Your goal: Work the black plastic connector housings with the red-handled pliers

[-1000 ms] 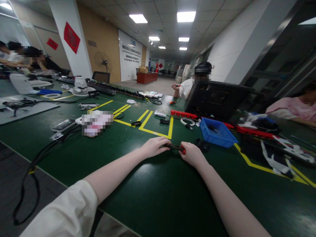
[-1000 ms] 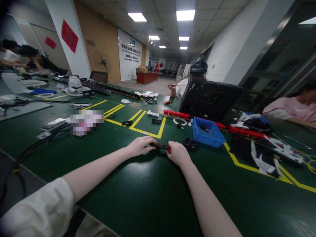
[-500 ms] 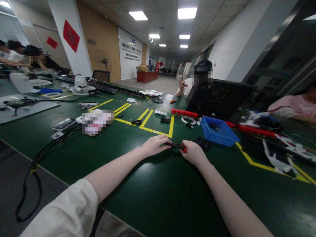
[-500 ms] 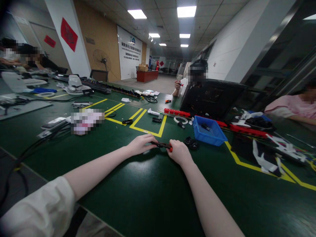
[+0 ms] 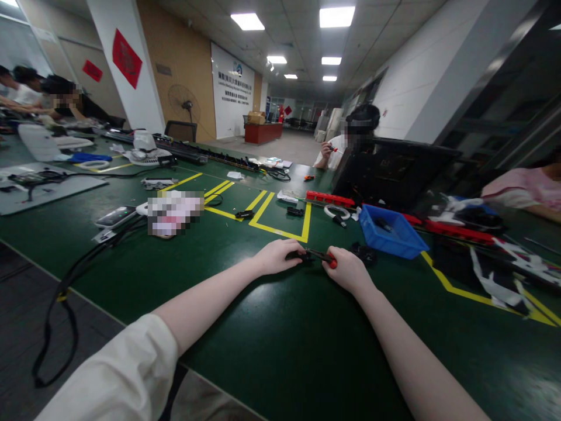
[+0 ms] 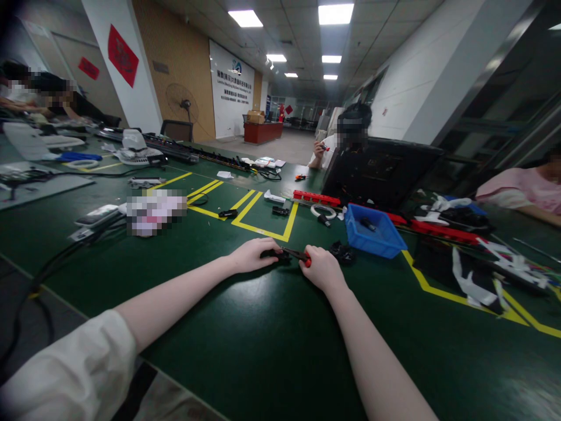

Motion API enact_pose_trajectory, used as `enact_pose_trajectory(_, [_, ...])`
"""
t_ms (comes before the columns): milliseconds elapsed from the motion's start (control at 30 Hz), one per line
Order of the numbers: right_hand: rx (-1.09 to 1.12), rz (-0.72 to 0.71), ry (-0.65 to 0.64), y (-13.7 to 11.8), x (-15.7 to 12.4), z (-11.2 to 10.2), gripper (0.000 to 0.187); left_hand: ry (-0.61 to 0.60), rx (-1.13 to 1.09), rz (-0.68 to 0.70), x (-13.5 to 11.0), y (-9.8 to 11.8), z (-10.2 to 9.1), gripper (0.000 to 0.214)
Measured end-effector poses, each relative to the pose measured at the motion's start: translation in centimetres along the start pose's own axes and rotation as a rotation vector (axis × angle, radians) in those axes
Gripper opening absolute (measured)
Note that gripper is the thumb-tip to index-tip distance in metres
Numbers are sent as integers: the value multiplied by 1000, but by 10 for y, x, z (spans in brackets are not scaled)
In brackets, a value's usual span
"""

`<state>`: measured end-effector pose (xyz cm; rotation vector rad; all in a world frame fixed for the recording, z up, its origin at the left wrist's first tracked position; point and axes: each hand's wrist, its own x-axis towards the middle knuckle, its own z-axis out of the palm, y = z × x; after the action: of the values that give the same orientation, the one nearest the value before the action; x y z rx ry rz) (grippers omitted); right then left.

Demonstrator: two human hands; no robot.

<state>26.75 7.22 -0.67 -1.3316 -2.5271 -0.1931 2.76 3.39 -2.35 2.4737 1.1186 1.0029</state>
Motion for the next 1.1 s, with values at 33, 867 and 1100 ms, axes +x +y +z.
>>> enact_pose_trajectory(33, [0,-1,-1,0,0,0,12,-1,-8,13,1,-1,0,17])
enact_pose_trajectory(867, [-31,68,101,6,-2,4,39,-99,66,87,0,-3,-1,18])
enact_pose_trajectory(1100, [184,-224,240,-40,-22,-10,20,-120,78,32,-2,2,-3,15])
